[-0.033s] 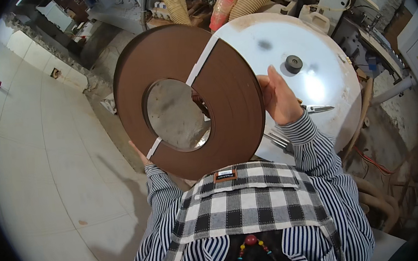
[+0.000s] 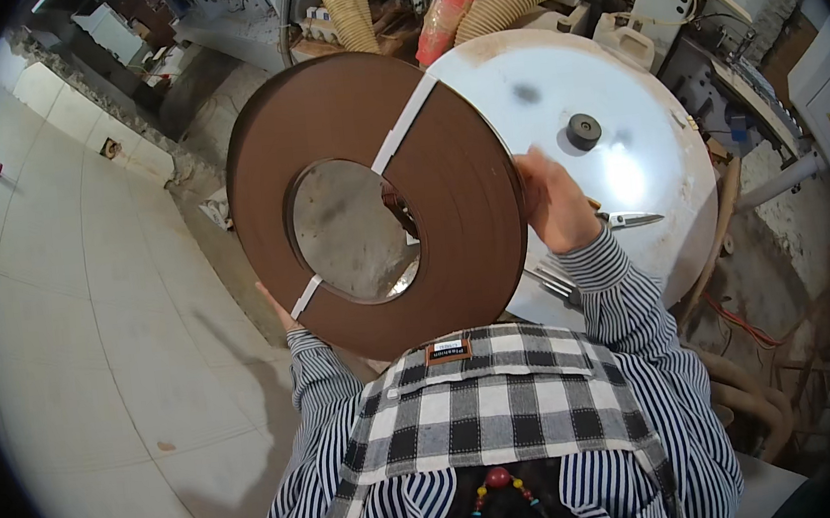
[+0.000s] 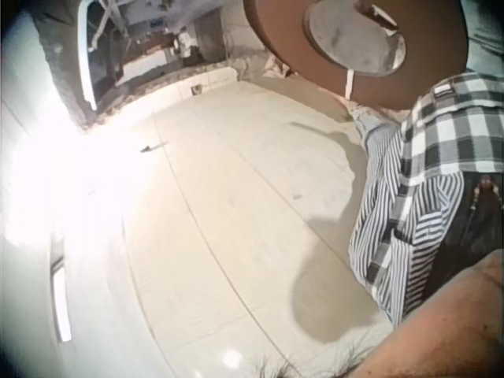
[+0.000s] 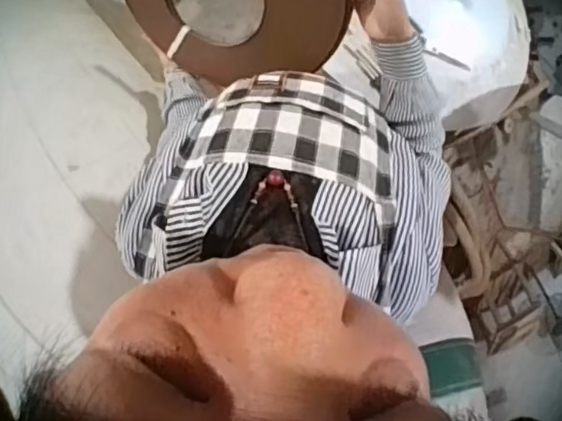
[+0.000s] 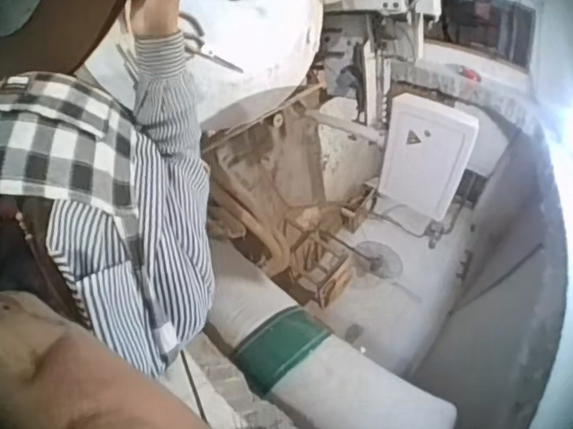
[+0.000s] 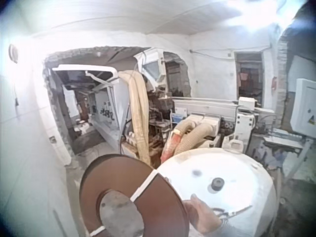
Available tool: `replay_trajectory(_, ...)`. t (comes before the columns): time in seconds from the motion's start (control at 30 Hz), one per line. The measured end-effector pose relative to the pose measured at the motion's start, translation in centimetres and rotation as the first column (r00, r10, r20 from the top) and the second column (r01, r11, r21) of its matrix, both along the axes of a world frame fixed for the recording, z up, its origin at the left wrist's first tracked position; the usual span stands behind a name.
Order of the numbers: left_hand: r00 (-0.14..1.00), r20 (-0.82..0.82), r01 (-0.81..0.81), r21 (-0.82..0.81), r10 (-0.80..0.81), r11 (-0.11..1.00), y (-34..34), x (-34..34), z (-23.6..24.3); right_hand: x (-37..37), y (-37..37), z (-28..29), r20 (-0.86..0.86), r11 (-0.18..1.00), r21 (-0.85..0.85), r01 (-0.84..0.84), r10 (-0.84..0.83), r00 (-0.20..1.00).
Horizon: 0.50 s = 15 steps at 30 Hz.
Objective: The person places a circular brown material onto a white rotating table and secures it with a knob. They then walk to a CNC machine, pick up rectangular wooden boards, and feed them one by one into the machine's conveyor system.
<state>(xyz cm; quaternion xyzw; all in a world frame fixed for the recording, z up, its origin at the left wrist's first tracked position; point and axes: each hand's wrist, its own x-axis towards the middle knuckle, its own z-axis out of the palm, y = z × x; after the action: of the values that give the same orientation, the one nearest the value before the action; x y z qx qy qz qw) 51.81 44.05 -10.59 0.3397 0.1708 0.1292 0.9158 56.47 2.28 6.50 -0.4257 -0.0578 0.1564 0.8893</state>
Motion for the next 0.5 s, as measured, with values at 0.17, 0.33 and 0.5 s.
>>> replay_trajectory(0.17, 0.995, 0.045, 0.080, 0.159, -0.088, 0.984, 2.0, 1.9, 3.4, -1.0, 2.1, 0.4, -0.059, 0.987, 0.068, 0.146, -0.142, 0.988)
replay_trajectory(0.33, 0.980, 0.001, 0.193, 0.199, -0.197, 0.961, -0.9, 7.1, 8.6, 0.6, 0.7, -2.0, -0.110, 0.895, 0.108, 0.432, -0.421, 0.900)
replay_trajectory(0.5, 0.876, -0.180, 0.480, 0.219, -0.448, 0.849, -7.1, 13.7, 8.2, 2.0, -7.3, -2.6, -0.121, 0.851, -0.016, 0.524, -0.522, 0.844)
